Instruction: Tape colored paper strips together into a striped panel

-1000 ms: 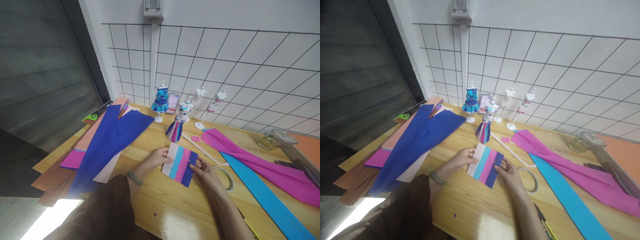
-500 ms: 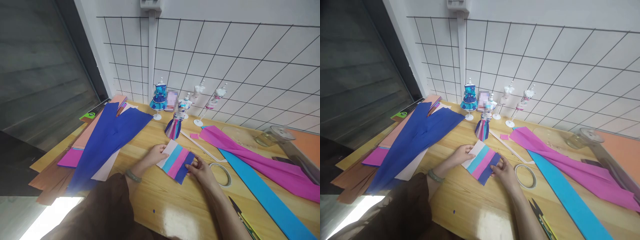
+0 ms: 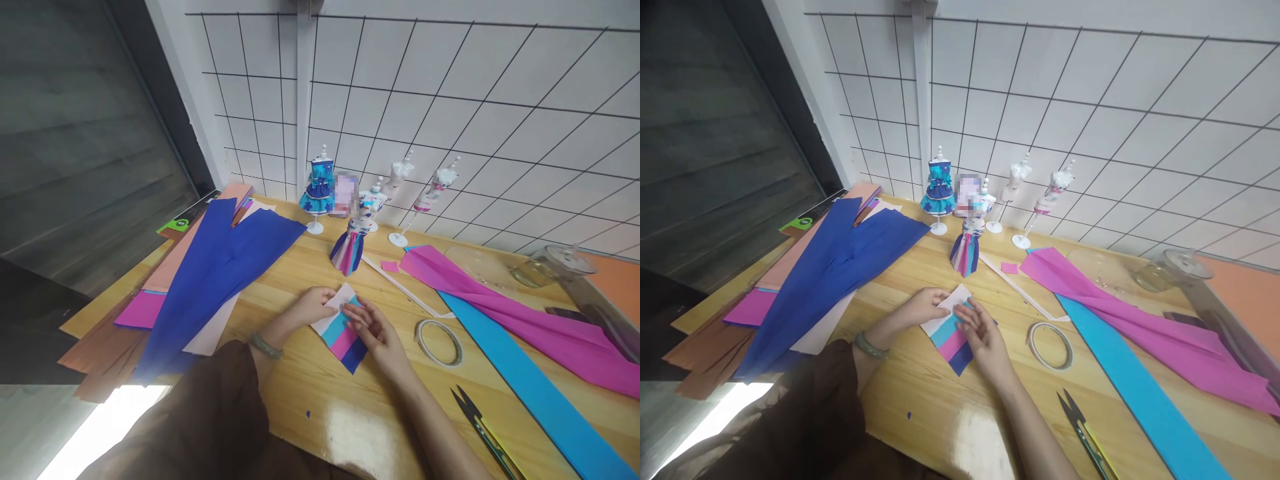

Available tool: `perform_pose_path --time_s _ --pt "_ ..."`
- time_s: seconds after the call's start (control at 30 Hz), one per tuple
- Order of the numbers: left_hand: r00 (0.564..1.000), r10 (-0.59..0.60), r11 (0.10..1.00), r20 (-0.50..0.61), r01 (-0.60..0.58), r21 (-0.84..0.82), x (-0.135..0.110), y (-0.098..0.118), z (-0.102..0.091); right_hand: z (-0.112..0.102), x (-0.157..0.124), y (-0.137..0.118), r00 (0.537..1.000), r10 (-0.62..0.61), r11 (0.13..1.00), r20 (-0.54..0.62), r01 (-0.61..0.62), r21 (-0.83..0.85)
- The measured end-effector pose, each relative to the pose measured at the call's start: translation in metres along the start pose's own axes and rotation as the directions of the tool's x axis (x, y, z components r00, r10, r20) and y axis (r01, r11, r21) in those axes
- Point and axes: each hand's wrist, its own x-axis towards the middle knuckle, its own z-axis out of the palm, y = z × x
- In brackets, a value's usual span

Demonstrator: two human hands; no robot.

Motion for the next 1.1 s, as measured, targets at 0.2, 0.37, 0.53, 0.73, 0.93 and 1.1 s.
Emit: perform_pose_path --time_s 0.2,0.37,0.53,0.73,0.93,1.1 --pt "1.000 -0.001 0.999 0.009 0.000 0.044 0.000 0.001 -0.001 0.002 0.002 0.008 0.998 0.055 0.998 0.031 -0.056 0.028" --pt "1.000 -0.006 0.996 -0.007 0.007 0.084 0.003 -0.004 -0.002 -0.007 -0.003 0.005 0.996 0.093 0.996 0.004 -0.093 0.007" --pt "1.000 0.000 0.995 -0.012 0.001 0.095 0.003 -0.007 -0.003 -0.018 -0.008 -0.006 0.986 0.165 0.985 -0.013 -0.165 -0.049" --pt "1.000 0.003 0.996 -0.022 -0.001 0.094 0.001 -0.005 -0.003 -0.037 -0.007 -0.016 0.959 0.245 0.939 -0.145 -0.272 -0.213" --pt "1.000 0.001 0.997 -0.005 -0.001 0.083 -0.001 0.003 0.000 -0.048 -0.003 -0.012 0.961 0.117 0.931 -0.252 -0.194 -0.308" --pt "0.995 0.079 0.997 0.052 -0.080 0.009 -0.008 0.015 0.004 -0.058 0.003 -0.002 0.925 -0.029 0.942 -0.379 -0.102 -0.320"
